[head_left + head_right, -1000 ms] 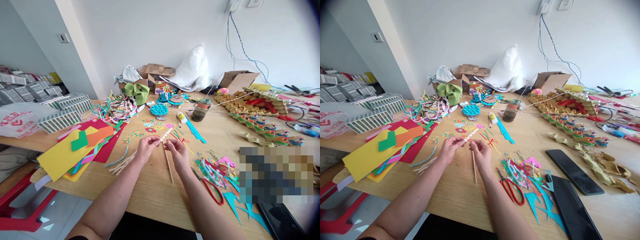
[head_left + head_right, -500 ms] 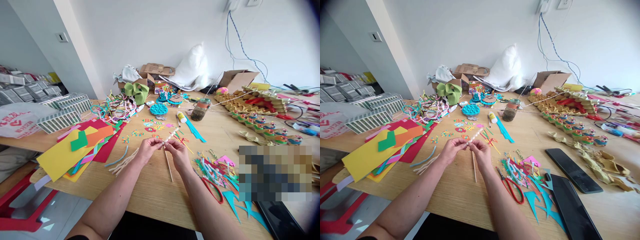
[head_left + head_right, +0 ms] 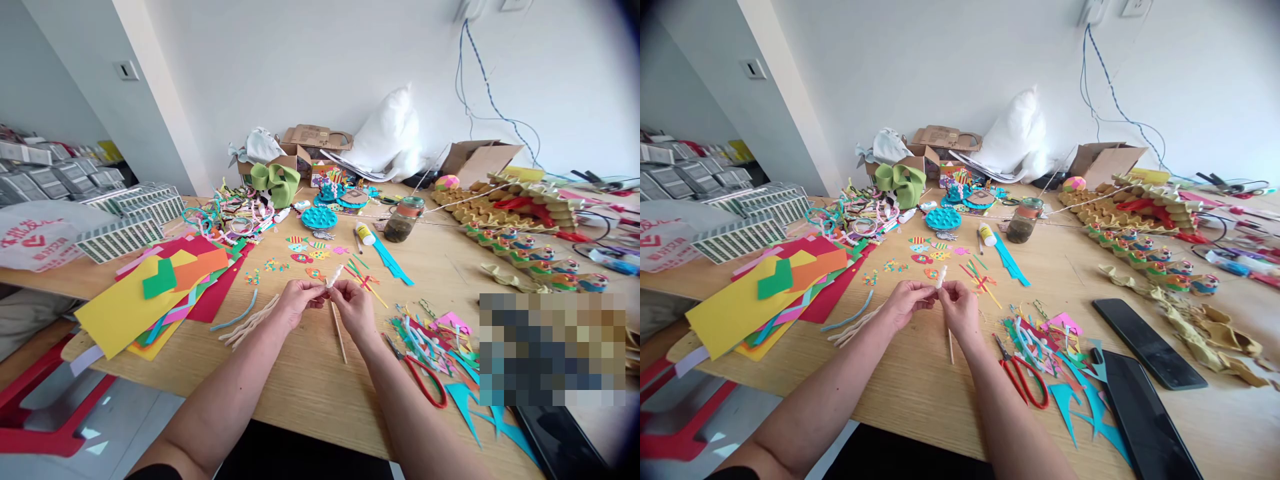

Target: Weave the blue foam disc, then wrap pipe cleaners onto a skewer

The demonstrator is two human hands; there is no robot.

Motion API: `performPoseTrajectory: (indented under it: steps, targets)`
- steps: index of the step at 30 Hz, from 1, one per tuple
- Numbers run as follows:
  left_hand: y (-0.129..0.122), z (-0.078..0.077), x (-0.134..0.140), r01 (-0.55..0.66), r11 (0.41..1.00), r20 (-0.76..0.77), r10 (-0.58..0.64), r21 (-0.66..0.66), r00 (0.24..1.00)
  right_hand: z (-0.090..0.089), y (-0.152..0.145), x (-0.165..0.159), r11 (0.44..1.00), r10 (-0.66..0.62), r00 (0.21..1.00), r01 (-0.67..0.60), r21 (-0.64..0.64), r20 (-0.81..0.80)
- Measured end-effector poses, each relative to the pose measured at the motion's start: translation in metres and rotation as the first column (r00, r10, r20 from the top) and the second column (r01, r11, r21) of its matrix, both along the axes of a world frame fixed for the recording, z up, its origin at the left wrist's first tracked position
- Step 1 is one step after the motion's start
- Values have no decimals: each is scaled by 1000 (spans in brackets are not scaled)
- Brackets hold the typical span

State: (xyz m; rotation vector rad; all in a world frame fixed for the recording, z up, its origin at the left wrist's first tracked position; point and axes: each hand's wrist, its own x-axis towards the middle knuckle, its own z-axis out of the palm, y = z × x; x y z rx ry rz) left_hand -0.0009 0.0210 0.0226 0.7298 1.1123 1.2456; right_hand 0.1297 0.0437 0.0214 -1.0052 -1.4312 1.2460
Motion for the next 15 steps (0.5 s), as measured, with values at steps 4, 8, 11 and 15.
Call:
performPoseTrajectory:
  steps: [4, 8, 11, 15]
  targets:
    - [0, -2, 2, -25, 1000, 12, 25, 5, 1000, -2, 0, 0, 998, -19, 993, 13, 58, 117]
    - [1, -4, 3, -58, 998, 27, 58, 3, 998, -4, 1, 0, 996, -32, 980, 16, 83, 197]
    - [1, -4, 5, -74, 997, 28, 74, 6, 997, -4, 1, 0, 996, -38, 974, 20, 84, 221]
    - [1, -5, 6, -90, 996, 28, 90, 11, 996, -3, 1, 0, 997, -36, 973, 18, 81, 228]
